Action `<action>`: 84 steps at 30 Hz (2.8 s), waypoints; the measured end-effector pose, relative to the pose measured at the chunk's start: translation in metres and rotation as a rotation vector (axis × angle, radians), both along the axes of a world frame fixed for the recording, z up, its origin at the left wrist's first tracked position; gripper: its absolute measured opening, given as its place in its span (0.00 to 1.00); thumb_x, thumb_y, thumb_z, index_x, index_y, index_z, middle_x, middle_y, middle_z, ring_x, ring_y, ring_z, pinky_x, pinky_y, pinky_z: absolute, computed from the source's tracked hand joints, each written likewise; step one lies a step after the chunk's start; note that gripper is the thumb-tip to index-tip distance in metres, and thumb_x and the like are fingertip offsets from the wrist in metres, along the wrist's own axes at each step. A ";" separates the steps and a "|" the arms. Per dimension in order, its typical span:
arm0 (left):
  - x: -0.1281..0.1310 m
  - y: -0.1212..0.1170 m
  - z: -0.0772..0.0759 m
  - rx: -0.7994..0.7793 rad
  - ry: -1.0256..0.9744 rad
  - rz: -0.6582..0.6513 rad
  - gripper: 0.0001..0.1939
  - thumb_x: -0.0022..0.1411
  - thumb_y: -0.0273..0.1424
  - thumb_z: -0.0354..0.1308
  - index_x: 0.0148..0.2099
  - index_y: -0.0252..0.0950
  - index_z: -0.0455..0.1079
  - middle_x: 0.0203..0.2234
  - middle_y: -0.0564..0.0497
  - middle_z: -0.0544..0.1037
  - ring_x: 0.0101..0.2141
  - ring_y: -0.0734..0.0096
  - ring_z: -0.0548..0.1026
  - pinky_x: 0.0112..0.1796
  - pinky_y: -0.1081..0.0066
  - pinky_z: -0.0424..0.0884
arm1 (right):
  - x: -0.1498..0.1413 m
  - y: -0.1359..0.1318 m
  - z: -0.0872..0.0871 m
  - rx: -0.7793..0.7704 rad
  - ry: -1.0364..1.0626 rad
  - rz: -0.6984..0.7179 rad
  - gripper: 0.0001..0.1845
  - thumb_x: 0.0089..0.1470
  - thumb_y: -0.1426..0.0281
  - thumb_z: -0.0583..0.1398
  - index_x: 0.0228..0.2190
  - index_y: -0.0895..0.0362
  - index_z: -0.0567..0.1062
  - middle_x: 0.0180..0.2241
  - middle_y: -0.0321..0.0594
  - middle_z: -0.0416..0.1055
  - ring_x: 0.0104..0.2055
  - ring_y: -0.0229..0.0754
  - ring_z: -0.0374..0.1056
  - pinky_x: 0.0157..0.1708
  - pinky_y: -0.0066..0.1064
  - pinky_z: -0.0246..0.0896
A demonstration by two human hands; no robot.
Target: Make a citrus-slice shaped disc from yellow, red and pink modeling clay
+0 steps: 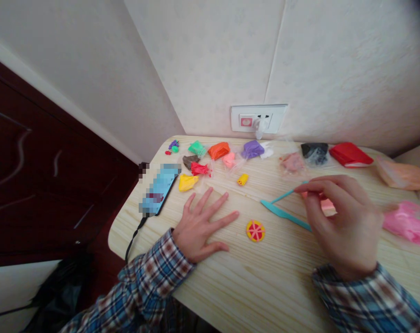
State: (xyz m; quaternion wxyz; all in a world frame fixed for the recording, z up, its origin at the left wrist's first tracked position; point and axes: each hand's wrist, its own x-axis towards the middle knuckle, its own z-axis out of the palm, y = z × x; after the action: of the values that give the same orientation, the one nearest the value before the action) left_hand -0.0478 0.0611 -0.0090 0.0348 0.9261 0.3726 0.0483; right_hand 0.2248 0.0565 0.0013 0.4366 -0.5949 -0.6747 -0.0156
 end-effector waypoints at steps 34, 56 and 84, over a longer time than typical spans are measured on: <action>0.000 0.001 0.002 0.023 -0.020 0.016 0.36 0.56 0.60 0.39 0.63 0.53 0.49 0.66 0.49 0.43 0.62 0.41 0.41 0.55 0.42 0.36 | -0.003 -0.001 0.001 -0.044 0.027 0.034 0.08 0.52 0.75 0.53 0.29 0.54 0.72 0.31 0.40 0.68 0.34 0.44 0.66 0.29 0.35 0.61; 0.001 -0.004 -0.001 0.054 -0.015 0.059 0.36 0.56 0.61 0.34 0.63 0.54 0.50 0.65 0.48 0.45 0.62 0.42 0.44 0.55 0.44 0.36 | -0.003 0.000 0.000 -0.059 0.021 0.065 0.08 0.52 0.75 0.53 0.29 0.54 0.71 0.32 0.42 0.69 0.34 0.46 0.67 0.30 0.38 0.62; -0.002 0.001 -0.002 0.071 -0.024 0.066 0.39 0.54 0.62 0.36 0.63 0.52 0.50 0.65 0.47 0.43 0.61 0.39 0.46 0.55 0.43 0.36 | -0.003 -0.001 0.000 -0.052 -0.006 0.072 0.07 0.53 0.75 0.53 0.29 0.54 0.71 0.32 0.42 0.69 0.34 0.45 0.67 0.30 0.36 0.61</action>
State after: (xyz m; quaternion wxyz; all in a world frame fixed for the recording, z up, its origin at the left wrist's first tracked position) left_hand -0.0499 0.0622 -0.0106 0.0051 0.9133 0.4005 0.0738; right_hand 0.2218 0.0552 0.0010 0.4190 -0.5813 -0.6973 0.0160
